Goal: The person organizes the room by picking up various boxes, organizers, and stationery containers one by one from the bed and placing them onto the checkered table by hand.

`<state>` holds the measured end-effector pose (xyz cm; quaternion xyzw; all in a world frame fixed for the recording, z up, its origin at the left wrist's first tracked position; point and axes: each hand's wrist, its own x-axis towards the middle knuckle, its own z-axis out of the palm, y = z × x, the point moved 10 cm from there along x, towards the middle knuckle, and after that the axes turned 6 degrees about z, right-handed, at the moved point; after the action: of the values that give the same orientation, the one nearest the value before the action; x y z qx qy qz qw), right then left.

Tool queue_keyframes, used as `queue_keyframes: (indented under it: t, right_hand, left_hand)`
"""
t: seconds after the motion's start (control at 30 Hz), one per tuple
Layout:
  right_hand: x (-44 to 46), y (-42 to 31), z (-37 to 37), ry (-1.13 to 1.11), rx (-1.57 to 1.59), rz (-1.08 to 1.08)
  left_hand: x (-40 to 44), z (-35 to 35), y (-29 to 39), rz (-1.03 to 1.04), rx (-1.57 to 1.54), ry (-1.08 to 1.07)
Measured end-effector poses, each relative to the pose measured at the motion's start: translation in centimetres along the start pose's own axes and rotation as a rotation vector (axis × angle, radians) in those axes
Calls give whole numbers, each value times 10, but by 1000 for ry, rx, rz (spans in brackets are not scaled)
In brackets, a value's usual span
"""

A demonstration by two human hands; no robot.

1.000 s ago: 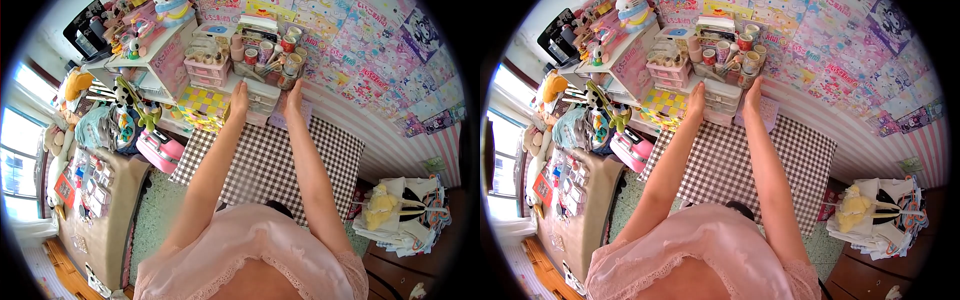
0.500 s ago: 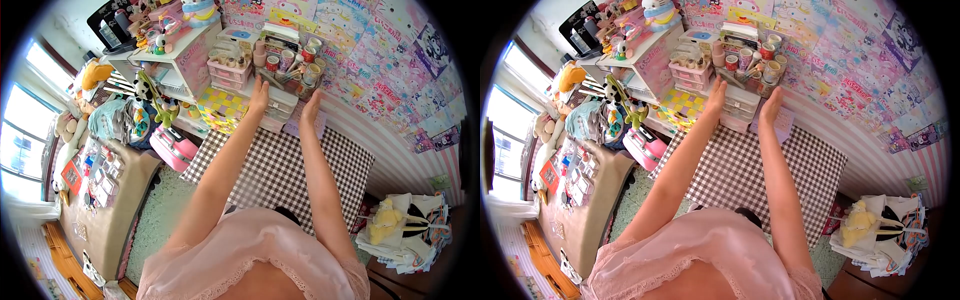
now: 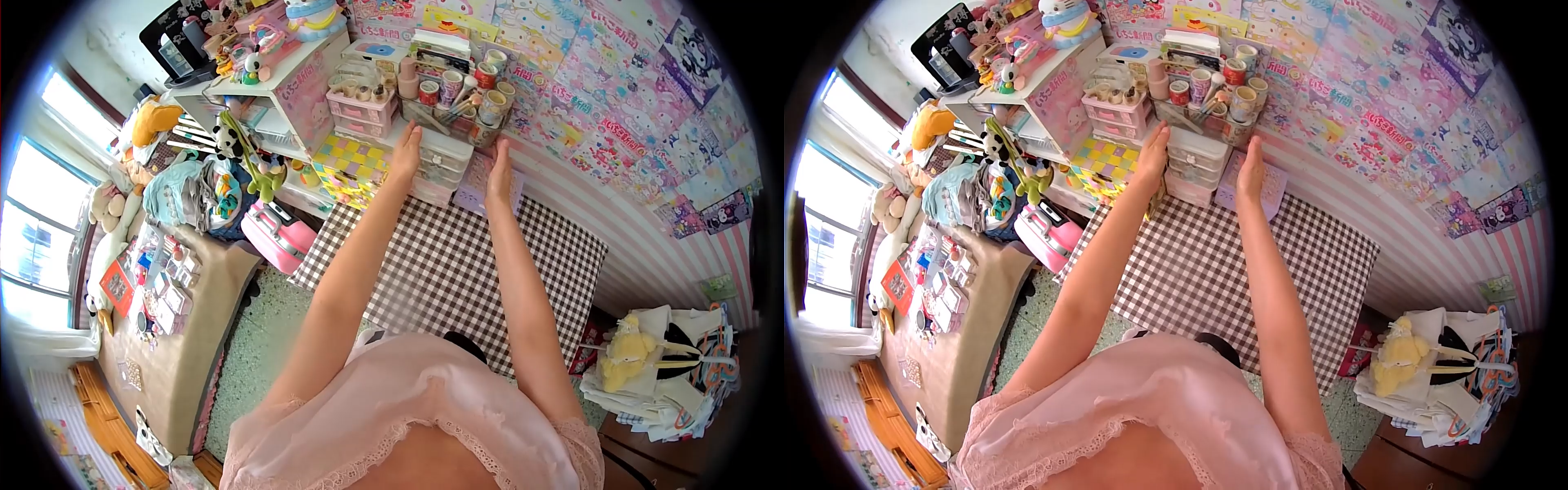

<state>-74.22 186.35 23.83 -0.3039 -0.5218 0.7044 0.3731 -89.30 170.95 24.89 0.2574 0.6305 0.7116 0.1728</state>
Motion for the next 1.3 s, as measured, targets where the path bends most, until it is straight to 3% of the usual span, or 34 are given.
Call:
queue_keyframes:
  t: [0.07, 0.2, 0.37, 0.53, 0.73, 0.93, 1.0, 1.13, 1.3]
  right_hand:
    - [-2, 2, 3, -94, 61, 12]
    - [-12, 18, -34, 85, 94, 16]
    - [-58, 56, -22, 87, 85, 45]
    - [-141, 94, 77, -302, 141, 164]
    - [-241, 113, 192, -672, -11, 171]
    - [-365, 177, 305, -839, -69, 302]
    - [-414, 204, 350, -942, -180, 115]
    - [-558, 248, 439, -1238, -161, 370]
    - [-651, 275, 494, -1383, -204, 382]
  left_hand:
    - [-5, -5, -9, -11, -132, 55]
    - [-35, -15, -20, -3, -168, 132]
    - [-105, -8, -48, -144, -135, 38]
    - [-169, -45, -39, -169, -298, 110]
    - [-234, -169, -2, -125, -117, 316]
    - [-328, -322, 7, -81, -83, 487]
    - [-369, -376, 7, -79, -59, 542]
    - [-470, -502, 14, -55, -17, 818]
    - [-546, -572, 17, -107, -18, 995]
